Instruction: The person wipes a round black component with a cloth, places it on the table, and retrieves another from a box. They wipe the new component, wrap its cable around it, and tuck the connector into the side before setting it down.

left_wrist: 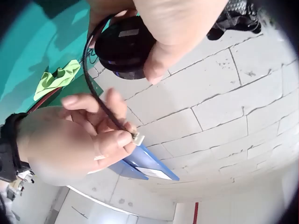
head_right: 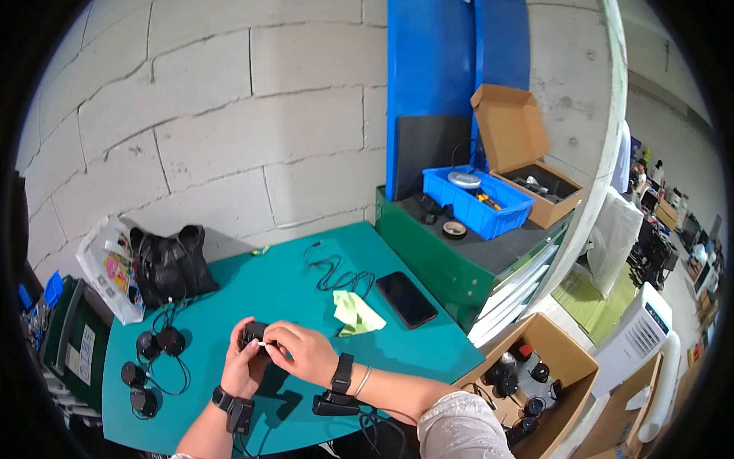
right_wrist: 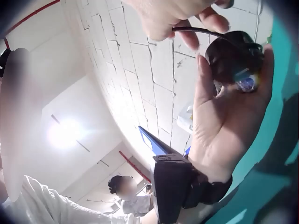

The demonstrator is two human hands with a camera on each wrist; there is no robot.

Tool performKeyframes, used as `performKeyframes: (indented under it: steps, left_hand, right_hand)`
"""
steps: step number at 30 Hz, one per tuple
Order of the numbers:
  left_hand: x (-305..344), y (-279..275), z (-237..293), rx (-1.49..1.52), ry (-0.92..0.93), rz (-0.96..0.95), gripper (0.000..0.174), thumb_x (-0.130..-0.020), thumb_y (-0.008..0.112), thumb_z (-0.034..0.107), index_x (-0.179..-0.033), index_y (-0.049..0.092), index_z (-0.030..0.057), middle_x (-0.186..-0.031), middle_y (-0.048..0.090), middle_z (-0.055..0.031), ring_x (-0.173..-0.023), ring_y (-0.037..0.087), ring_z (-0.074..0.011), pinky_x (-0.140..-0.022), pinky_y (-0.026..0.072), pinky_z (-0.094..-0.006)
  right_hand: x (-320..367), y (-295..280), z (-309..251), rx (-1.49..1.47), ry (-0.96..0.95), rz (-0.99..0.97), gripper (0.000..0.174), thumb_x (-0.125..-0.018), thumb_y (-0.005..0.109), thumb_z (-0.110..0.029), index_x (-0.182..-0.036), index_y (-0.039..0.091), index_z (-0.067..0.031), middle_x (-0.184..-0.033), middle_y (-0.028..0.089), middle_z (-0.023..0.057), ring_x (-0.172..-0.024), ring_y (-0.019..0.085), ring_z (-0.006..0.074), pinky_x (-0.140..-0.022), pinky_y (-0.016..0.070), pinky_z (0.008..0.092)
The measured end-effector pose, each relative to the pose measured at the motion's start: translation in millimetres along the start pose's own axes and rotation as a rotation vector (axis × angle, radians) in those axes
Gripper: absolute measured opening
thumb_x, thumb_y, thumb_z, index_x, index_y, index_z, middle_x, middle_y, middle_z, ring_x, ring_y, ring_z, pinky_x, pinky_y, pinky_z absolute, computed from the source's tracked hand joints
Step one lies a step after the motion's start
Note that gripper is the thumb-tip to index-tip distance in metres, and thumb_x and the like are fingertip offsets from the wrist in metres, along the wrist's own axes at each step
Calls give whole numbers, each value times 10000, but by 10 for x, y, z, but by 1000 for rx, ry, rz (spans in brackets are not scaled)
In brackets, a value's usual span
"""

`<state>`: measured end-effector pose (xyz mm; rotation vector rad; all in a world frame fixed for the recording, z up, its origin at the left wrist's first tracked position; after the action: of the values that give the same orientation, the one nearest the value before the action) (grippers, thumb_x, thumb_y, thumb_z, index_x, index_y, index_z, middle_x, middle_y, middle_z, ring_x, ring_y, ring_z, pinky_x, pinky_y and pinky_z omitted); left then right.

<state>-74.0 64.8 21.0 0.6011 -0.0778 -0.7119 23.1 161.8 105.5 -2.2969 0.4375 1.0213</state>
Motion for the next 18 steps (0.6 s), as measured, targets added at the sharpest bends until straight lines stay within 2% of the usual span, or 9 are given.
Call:
performKeyframes:
  steps: [1, 3, 5, 6, 9, 11, 13, 16, 18]
  left_hand:
    - [3, -19, 2, 43, 1, 35, 459, -916, 594, 51, -1337, 418, 105, -1042, 535, -59, -945, 576, -179, -843, 532, -379]
    - [53, -124, 13, 78, -6, 98, 405, -950, 574, 111, -1325, 421, 105, -1036, 537, -62, -938, 577, -183, -843, 536, -398]
    - [-16, -274, -25, 184, -9, 68, 378, -989, 541, 286, -1304, 427, 111, -1063, 546, -82, -944, 586, -203, -862, 532, -450]
    - [-64, -374, -117, 312, -68, -34, 432, -984, 509, 427, -1289, 442, 127, -1105, 554, -101, -989, 587, -233, -888, 518, -490]
    - [31, -221, 69, 313, -132, 94, 478, -986, 411, 544, -1253, 545, 171, -1180, 590, -88, -1037, 582, -244, -1019, 434, -516]
    - [-6, -230, 101, 340, -74, 9, 471, -991, 420, 521, -1291, 518, 172, -1193, 593, -91, -1058, 585, -258, -1026, 427, -535]
    - [-51, -350, 129, 212, 60, 60, 432, -1000, 472, 431, -1324, 473, 145, -1207, 588, -94, -1033, 599, -269, -993, 454, -518]
    - [-2, -349, 245, -128, 108, 185, 399, -966, 574, 156, -1332, 426, 102, -1101, 573, -68, -978, 619, -183, -842, 523, -357]
    - [-6, -356, 205, -274, 92, 181, 401, -959, 582, 142, -1330, 433, 118, -1055, 550, -47, -982, 607, -167, -824, 526, -339]
  right_hand:
    - [-5, -31, 47, 7, -16, 11, 113, -864, 658, -93, -961, 608, -60, -833, 647, 67, -695, 627, 213, -600, 504, 316]
    - [85, 182, 261, -121, 148, -186, 127, -903, 623, -135, -991, 574, -57, -787, 657, 53, -651, 644, 201, -572, 501, 319]
    - [77, 197, 289, -121, 152, -244, 118, -929, 588, -156, -997, 564, -63, -761, 665, 56, -643, 656, 212, -559, 501, 333]
    - [52, 138, 262, 16, 53, -201, 109, -924, 590, -146, -1000, 570, -71, -768, 662, 63, -640, 653, 224, -550, 498, 340]
    - [2, 1, 301, 176, -98, -115, 107, -902, 613, -128, -997, 585, -90, -780, 645, 88, -636, 633, 270, -557, 498, 359]
    - [-32, -63, 335, 216, -139, -58, 126, -882, 639, -121, -992, 593, -82, -782, 635, 96, -646, 622, 289, -576, 500, 361]
    - [-34, -30, 263, 195, -181, -104, 117, -896, 618, -153, -985, 588, -84, -864, 643, 97, -728, 642, 303, -613, 522, 393]
    - [-26, 12, 52, 157, -241, -101, 104, -881, 647, -146, -949, 623, -71, -854, 641, 91, -709, 634, 287, -598, 513, 384]
    - [-17, 5, 49, 123, -201, -59, 119, -850, 683, -126, -940, 631, -68, -847, 644, 77, -675, 630, 274, -569, 507, 367]
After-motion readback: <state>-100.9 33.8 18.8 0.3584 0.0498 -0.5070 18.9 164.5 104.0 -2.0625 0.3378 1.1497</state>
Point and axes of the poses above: each hand's wrist, its own x-axis away from the middle knuckle, its own y-axis out of the palm, z = x × y, the point moved 9 cm from there along -x, towards the middle knuckle
